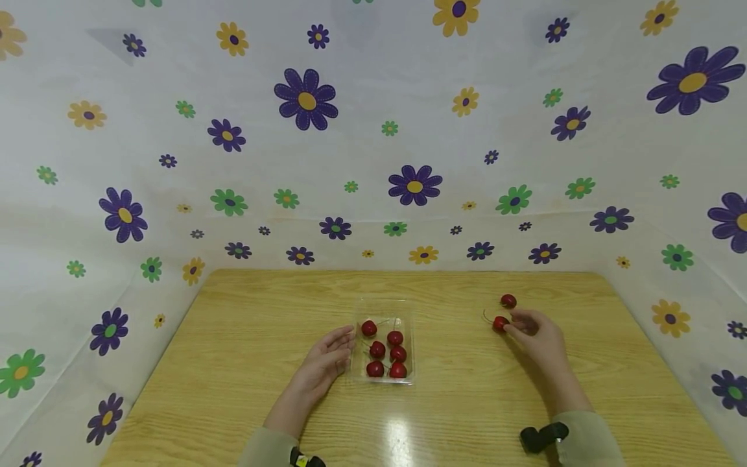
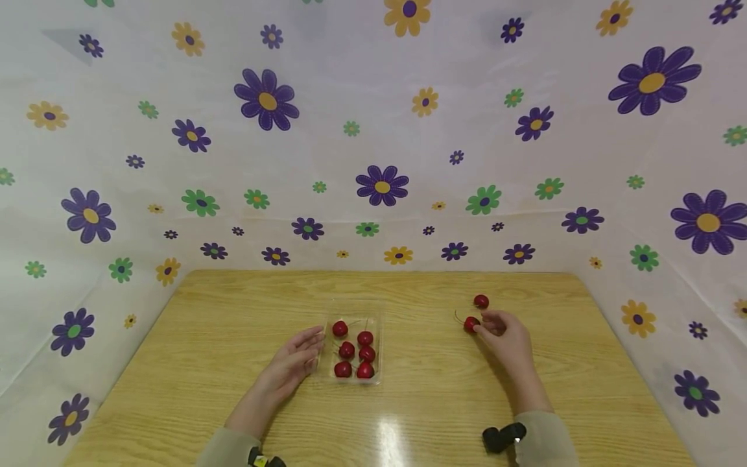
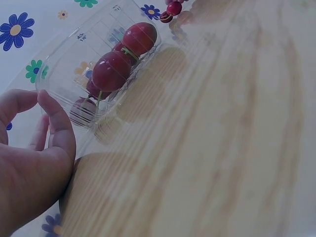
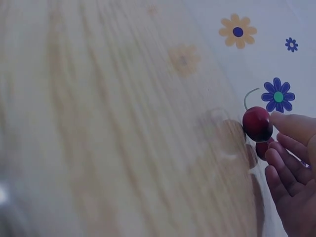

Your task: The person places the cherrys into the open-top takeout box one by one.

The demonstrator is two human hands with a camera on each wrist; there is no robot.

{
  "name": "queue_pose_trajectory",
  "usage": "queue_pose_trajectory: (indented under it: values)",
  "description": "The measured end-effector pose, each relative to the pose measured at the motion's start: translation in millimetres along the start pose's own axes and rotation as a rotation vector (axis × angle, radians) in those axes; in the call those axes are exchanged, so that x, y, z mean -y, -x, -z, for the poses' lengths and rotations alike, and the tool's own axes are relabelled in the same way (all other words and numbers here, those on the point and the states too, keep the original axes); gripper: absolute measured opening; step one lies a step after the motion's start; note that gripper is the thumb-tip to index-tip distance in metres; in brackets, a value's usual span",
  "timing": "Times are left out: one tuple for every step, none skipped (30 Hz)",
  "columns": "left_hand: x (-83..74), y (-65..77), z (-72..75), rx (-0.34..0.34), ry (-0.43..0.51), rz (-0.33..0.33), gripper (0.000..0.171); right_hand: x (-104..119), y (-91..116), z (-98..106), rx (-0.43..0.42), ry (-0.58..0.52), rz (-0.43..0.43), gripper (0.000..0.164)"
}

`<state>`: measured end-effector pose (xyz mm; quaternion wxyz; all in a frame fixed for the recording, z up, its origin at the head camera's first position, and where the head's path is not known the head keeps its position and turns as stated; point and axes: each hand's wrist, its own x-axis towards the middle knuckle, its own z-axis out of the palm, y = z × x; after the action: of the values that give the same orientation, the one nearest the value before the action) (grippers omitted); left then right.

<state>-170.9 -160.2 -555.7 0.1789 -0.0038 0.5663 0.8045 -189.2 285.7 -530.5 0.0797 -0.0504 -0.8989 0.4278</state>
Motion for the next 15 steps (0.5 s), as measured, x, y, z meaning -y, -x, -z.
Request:
queue_pose_trajectory:
  values:
    - [-0.2, 0.0, 0.0, 0.001, 0.000, 0.000, 0.061, -1.0, -0.7, 0.2, 0.010, 0.004, -0.007, 0.042]
    - [-0.3, 0.1, 0.0, 0.002, -0.001, 0.000, 0.061, -1.8, -1.0, 0.3, 0.019, 0.007, -0.015, 0.043]
    - [-0.4, 0.1, -0.1, 0.002, -0.001, 0.000, 0.061, -2.3, -1.3, 0.3, 0.027, 0.008, -0.024, 0.044]
    - [-0.5, 0.1, 0.0, 0.004, -0.002, -0.001, 0.061, -2.8, -1.7, 0.4, 0.034, 0.010, -0.031, 0.045]
    - [-0.5, 0.0, 0.0, 0.004, -0.003, -0.002, 0.061, -3.2, -2.1, 0.4, 0.041, 0.011, -0.038, 0.045]
    - [-0.6, 0.0, 0.0, 0.004, -0.002, -0.001, 0.061, -3.5, -2.5, 0.4, 0.045, 0.013, -0.042, 0.046]
    - [-0.5, -0.1, 0.0, 0.002, -0.001, -0.002, 0.061, -3.7, -2.9, 0.3, 0.048, 0.010, -0.045, 0.046]
    - [-0.5, 0.0, 0.0, 0.000, 0.000, -0.004, 0.061, -4.0, -3.3, 0.2, 0.051, 0.007, -0.045, 0.047]
    - [-0.6, 0.1, -0.2, -0.001, 0.002, -0.004, 0.061, -4.1, -3.6, 0.1, 0.054, 0.002, -0.045, 0.047]
    - [-0.6, 0.2, -0.1, 0.001, -0.001, -0.006, 0.060, -4.4, -3.9, 0.0, 0.057, 0.001, -0.044, 0.048]
    - [-0.6, 0.3, -0.2, 0.001, 0.001, -0.007, 0.060, -4.6, -4.1, -0.1, 0.063, -0.001, -0.044, 0.048]
    - [-0.5, 0.5, -0.3, 0.000, 0.003, -0.008, 0.060, -4.6, -4.0, -0.3, 0.069, -0.005, -0.044, 0.049]
    - [-0.5, 0.8, -0.5, 0.000, 0.004, -0.010, 0.059, -4.8, -4.1, -0.5, 0.074, -0.007, -0.040, 0.049]
    - [-0.4, 1.0, -0.6, 0.001, 0.004, -0.012, 0.059, -5.0, -4.3, -0.6, 0.079, -0.007, -0.034, 0.050]
    - [-0.3, 1.1, -0.5, 0.005, 0.001, -0.013, 0.058, -4.6, -3.9, -0.8, 0.081, -0.009, -0.033, 0.050]
